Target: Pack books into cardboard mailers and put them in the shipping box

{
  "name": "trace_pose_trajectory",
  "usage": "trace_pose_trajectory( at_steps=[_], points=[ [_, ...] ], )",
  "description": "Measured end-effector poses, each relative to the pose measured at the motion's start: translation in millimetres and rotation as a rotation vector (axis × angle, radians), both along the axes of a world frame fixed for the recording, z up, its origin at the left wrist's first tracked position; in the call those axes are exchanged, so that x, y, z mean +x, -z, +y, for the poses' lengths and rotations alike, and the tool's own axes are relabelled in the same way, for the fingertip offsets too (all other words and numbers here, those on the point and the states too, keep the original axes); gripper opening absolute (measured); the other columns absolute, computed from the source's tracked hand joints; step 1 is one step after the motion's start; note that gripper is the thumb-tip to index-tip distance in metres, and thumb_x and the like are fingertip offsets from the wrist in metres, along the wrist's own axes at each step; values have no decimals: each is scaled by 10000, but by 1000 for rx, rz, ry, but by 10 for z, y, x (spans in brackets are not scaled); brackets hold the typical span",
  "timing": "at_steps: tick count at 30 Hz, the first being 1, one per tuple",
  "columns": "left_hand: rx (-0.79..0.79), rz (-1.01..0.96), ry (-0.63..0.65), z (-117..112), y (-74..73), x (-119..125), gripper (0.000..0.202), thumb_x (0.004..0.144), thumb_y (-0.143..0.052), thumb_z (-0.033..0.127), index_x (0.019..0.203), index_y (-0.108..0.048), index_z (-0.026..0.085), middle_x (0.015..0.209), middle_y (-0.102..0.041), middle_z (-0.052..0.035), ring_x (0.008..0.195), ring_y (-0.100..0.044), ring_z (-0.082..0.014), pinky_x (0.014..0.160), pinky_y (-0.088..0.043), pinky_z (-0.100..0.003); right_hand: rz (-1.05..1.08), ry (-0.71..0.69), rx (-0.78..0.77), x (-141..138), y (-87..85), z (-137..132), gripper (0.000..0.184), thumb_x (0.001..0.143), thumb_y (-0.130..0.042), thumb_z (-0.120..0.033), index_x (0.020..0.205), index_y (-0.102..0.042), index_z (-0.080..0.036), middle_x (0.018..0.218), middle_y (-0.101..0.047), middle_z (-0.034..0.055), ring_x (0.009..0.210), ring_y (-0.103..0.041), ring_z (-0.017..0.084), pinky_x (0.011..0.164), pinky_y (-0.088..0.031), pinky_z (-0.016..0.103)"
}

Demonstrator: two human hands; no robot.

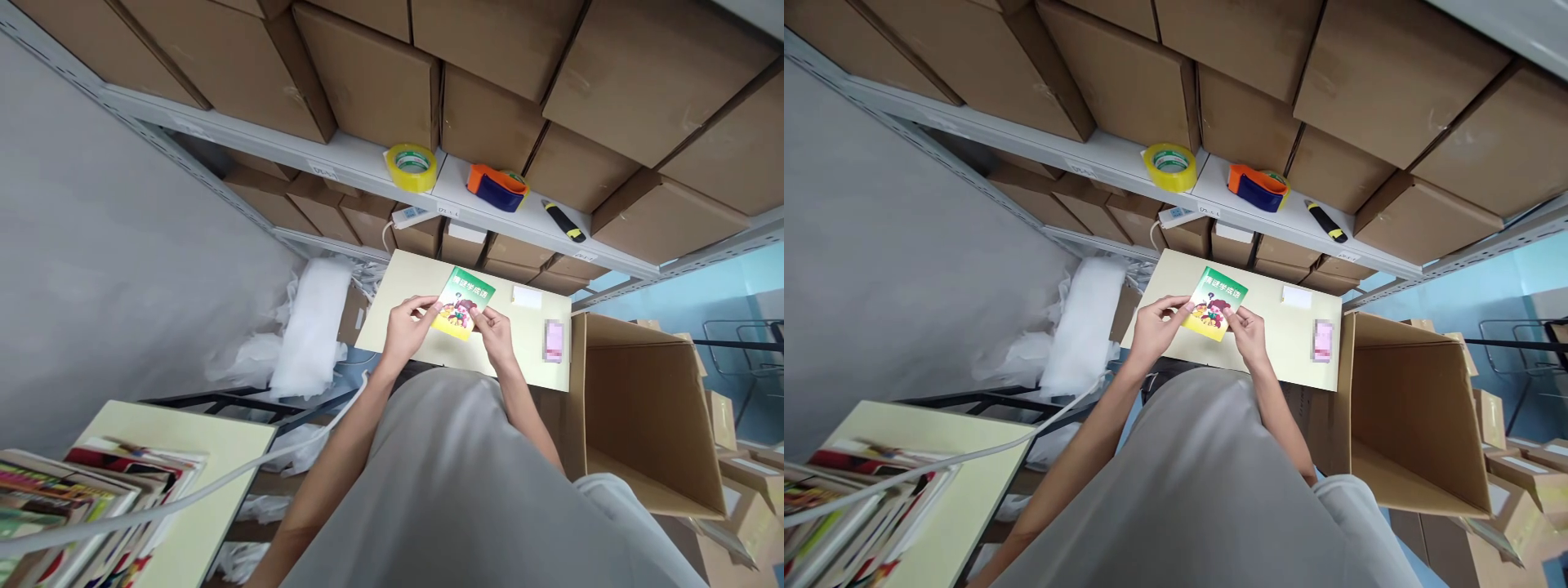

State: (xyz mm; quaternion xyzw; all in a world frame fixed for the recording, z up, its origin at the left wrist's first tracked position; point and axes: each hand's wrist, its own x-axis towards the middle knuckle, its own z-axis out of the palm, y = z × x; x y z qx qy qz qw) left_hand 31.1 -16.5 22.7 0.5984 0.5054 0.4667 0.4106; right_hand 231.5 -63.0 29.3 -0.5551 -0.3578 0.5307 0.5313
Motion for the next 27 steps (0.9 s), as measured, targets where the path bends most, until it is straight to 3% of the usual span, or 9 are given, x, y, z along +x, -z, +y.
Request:
trace_pose_trajectory(
  at_steps=[3, 7, 12, 15, 18, 20, 23, 27],
  points=[
    [107, 36, -5, -142, -105, 56, 188, 991, -804, 411, 1002, -889, 244, 905, -824, -44, 840, -737, -203, 704, -563, -325, 48, -22, 5, -53, 55, 10, 509, 859, -871, -717, 951, -750, -231, 889, -808, 38, 840, -765, 234, 848, -656, 381],
    [379, 178, 67, -419, -223, 270, 143, 1060, -746, 294, 1087, -884, 270, 946, -817, -42, 907, -749, -208, 841, -611, -355, 250, -56, 18, -159, 134, 78, 407, 858, -880, -592, 1034, -719, -263, 1002, -831, 52, 1022, -783, 265, 953, -647, 399],
    [486, 339, 179, -635, -184, 444, 199, 1103, -675, 240, 1142, -869, 256, 973, -810, -59, 896, -766, -214, 864, -627, -356, 471, -94, 15, -245, 187, 94, 322, 845, -901, -445, 1039, -706, -277, 1034, -814, 15, 1011, -770, 223, 937, -643, 346],
    [399, 233, 159, -653, -156, 399, 180, 1094, -697, 262, 1127, -874, 271, 983, -815, -45, 897, -775, -194, 863, -635, -326, 438, -89, -3, -225, 190, 64, 331, 833, -929, -441, 1024, -718, -272, 1007, -811, 0, 947, -754, 199, 906, -637, 313],
    [190, 15, 42, -542, -103, 227, 189, 1070, -738, 366, 1110, -881, 249, 991, -828, -49, 871, -778, -180, 834, -647, -306, 281, -73, -17, -167, 167, 27, 400, 829, -929, -572, 973, -726, -259, 970, -815, 9, 896, -731, 195, 872, -629, 306],
    [8, -114, -53, -403, -14, 75, 318, 1011, -795, 490, 1135, -881, 210, 994, -840, -72, 862, -787, -195, 815, -661, -313, 188, -76, -32, -131, 135, 0, 493, 801, -928, -669, 975, -748, -245, 967, -824, 28, 872, -723, 198, 844, -621, 310],
    [-188, -225, -87, -191, 183, -109, 590, 839, -903, 644, 1175, -879, 159, 986, -860, -111, 860, -800, -239, 815, -680, -355, 79, -82, -54, -113, 65, -30, 578, 772, -923, -738, 1014, -795, -229, 975, -831, 53, 855, -718, 206, 784, -605, 315],
    [-246, -200, -51, -79, 392, -126, 560, 779, -903, 690, 1044, -897, 197, 1065, -877, -131, 981, -823, -301, 913, -685, -424, -81, -33, -3, -187, -67, -35, 524, 771, -935, -715, 931, -849, -224, 930, -812, 48, 833, -698, 206, 765, -596, 332]
  ],
)
